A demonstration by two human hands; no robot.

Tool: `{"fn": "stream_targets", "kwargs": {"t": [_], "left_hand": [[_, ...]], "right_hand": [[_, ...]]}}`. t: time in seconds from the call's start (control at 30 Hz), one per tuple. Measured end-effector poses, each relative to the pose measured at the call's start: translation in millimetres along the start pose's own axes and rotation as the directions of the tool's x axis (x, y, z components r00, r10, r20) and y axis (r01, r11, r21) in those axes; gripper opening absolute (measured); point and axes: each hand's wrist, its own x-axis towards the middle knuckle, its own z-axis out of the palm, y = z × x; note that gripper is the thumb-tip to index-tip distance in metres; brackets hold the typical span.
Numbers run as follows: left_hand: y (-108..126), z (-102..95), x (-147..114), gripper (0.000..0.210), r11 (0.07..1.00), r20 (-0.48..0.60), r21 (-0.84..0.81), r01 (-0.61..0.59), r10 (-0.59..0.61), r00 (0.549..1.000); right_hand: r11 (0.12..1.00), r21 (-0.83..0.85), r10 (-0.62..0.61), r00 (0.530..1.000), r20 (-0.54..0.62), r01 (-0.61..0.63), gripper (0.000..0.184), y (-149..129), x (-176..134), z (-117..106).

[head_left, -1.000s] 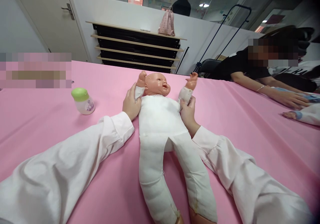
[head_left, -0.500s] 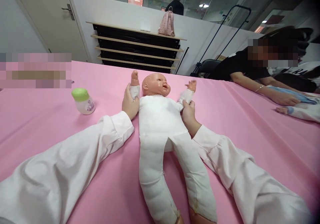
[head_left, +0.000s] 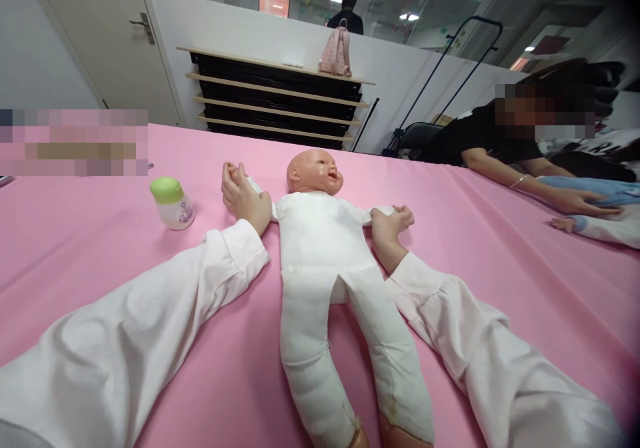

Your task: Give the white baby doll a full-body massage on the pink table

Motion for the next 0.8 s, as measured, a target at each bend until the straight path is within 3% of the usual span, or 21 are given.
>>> {"fn": "stream_targets", "kwargs": {"t": [0.07, 0.1, 0.2, 0.27, 0.33, 0.37, 0.43, 0.53, 0.63, 0.73, 0.8], "left_hand": [[3, -2.4, -1, 0.070, 0.995, 0.055, 0.068, -0.070, 0.067, 0.996], [4, -3.5, -2, 0.068, 0.987, 0.089, 0.129, -0.096, 0.085, 0.992], [7, -6.0, -3, 0.058, 0.924, 0.203, 0.352, -0.153, 0.084, 0.976], [8, -6.7, -4, 0.049, 0.873, 0.279, 0.445, -0.198, 0.075, 0.957], [9, -6.5, -5, 0.044, 0.841, 0.332, 0.485, -0.237, 0.074, 0.940], [9, -6.3, -5, 0.042, 0.832, 0.351, 0.493, -0.254, 0.077, 0.933], [9, -5.9, -6, 0.041, 0.825, 0.370, 0.493, -0.277, 0.090, 0.925], [9, -6.2, -7, 0.038, 0.827, 0.403, 0.462, -0.320, 0.125, 0.906], [8, -7.0, -8, 0.034, 0.832, 0.475, 0.417, -0.366, 0.144, 0.868], [9, -7.7, -8, 0.033, 0.825, 0.520, 0.408, -0.391, 0.143, 0.842], [9, -7.9, -7, 0.034, 0.814, 0.532, 0.413, -0.408, 0.148, 0.834]], "right_hand": [[0.991, -0.132, -0.048, 0.996, -0.079, 0.037, 0.062, -17, -9, -2], [0.975, -0.203, -0.107, 0.993, -0.051, 0.094, 0.062, -26, -15, -3], [0.888, -0.313, -0.286, 0.938, 0.195, 0.336, 0.055, -53, -37, -8], [0.853, -0.248, -0.368, 0.866, 0.339, 0.460, 0.044, -68, -51, -17], [0.827, -0.109, -0.446, 0.761, 0.471, 0.552, 0.031, -80, -63, -34], [0.809, -0.028, -0.476, 0.681, 0.556, 0.588, 0.028, -86, -69, -45], [0.763, 0.110, -0.485, 0.452, 0.749, 0.637, 0.028, -95, -81, -70], [0.683, 0.242, -0.496, 0.195, 0.846, 0.689, 0.040, -105, -99, -106], [0.610, 0.354, -0.544, 0.051, 0.837, 0.709, 0.043, -109, -116, -127], [0.547, 0.450, -0.612, -0.030, 0.790, 0.706, 0.037, -106, -128, -131], [0.479, 0.574, -0.713, -0.087, 0.695, 0.664, 0.037, -104, -135, -129]]}}
